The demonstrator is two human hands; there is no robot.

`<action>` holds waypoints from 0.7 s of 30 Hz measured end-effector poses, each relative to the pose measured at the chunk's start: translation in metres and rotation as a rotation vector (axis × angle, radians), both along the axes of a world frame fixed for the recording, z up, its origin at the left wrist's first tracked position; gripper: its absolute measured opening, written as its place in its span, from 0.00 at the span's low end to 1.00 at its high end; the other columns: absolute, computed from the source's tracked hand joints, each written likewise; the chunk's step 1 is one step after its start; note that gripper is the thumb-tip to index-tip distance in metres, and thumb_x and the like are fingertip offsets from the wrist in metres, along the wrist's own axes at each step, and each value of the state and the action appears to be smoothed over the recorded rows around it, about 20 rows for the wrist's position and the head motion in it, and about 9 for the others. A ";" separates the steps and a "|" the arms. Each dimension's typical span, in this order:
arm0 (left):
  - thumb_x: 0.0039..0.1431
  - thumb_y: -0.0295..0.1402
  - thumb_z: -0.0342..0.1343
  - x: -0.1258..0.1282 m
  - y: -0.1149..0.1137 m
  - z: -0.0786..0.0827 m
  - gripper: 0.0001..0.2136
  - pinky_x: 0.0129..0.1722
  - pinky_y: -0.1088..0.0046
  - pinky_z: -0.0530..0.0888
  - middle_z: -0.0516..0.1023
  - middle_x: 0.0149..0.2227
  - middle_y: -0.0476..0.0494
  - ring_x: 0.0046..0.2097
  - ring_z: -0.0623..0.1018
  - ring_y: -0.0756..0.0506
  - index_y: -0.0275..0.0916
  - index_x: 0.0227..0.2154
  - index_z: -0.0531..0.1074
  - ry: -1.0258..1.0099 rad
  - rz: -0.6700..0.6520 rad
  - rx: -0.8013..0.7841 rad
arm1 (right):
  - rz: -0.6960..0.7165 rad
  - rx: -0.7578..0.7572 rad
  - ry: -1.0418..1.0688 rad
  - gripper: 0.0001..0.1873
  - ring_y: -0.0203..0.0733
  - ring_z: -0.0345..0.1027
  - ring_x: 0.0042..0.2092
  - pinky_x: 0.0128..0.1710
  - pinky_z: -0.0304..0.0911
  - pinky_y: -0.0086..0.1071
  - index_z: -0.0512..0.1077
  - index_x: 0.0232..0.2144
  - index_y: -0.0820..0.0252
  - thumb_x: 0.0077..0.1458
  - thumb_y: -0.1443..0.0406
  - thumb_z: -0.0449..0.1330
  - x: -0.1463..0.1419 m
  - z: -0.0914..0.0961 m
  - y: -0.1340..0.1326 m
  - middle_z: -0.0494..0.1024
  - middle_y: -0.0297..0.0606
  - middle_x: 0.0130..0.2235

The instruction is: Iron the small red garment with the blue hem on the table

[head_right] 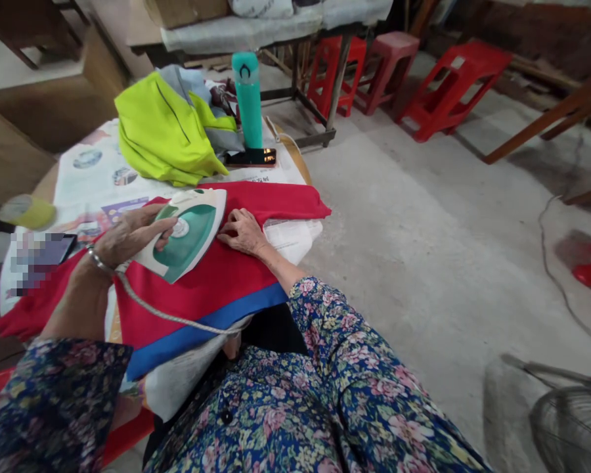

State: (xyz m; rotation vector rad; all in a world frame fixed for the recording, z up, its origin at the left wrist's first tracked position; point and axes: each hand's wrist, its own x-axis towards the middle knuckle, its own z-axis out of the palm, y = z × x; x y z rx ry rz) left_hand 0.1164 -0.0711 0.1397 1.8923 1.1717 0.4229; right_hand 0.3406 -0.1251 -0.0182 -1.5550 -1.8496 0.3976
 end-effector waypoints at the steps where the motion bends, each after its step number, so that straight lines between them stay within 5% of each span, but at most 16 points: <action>1: 0.55 0.44 0.64 0.007 0.006 0.002 0.13 0.28 0.72 0.68 0.70 0.19 0.50 0.23 0.69 0.48 0.44 0.23 0.71 0.037 -0.083 0.031 | 0.006 -0.016 -0.017 0.10 0.54 0.72 0.54 0.62 0.64 0.52 0.90 0.42 0.55 0.67 0.57 0.70 0.000 0.001 0.000 0.84 0.46 0.49; 3: 0.59 0.44 0.61 0.021 0.020 0.004 0.13 0.29 0.71 0.68 0.70 0.19 0.50 0.23 0.69 0.47 0.44 0.23 0.71 0.100 -0.233 0.054 | 0.017 -0.040 -0.040 0.10 0.55 0.73 0.53 0.64 0.62 0.53 0.89 0.41 0.56 0.67 0.60 0.69 0.000 0.001 -0.001 0.85 0.45 0.47; 6: 0.60 0.42 0.62 0.037 0.038 0.000 0.13 0.29 0.71 0.68 0.70 0.21 0.50 0.23 0.69 0.47 0.43 0.24 0.70 0.108 -0.203 0.026 | 0.016 -0.050 -0.052 0.08 0.55 0.75 0.52 0.65 0.60 0.53 0.88 0.38 0.55 0.66 0.64 0.67 -0.001 0.001 -0.001 0.87 0.43 0.45; 13: 0.64 0.35 0.61 0.040 0.022 0.000 0.12 0.26 0.74 0.67 0.69 0.21 0.53 0.22 0.69 0.50 0.42 0.26 0.68 0.020 0.139 -0.054 | -0.014 -0.050 -0.070 0.08 0.53 0.74 0.48 0.63 0.60 0.51 0.85 0.36 0.55 0.66 0.63 0.65 -0.002 -0.001 -0.001 0.86 0.41 0.40; 21: 0.64 0.31 0.61 -0.021 -0.012 0.004 0.08 0.26 0.75 0.69 0.68 0.21 0.58 0.24 0.69 0.51 0.41 0.31 0.68 -0.084 0.560 -0.113 | -0.032 -0.024 -0.079 0.10 0.52 0.72 0.47 0.63 0.60 0.51 0.84 0.35 0.54 0.67 0.63 0.63 -0.003 -0.004 0.001 0.85 0.41 0.39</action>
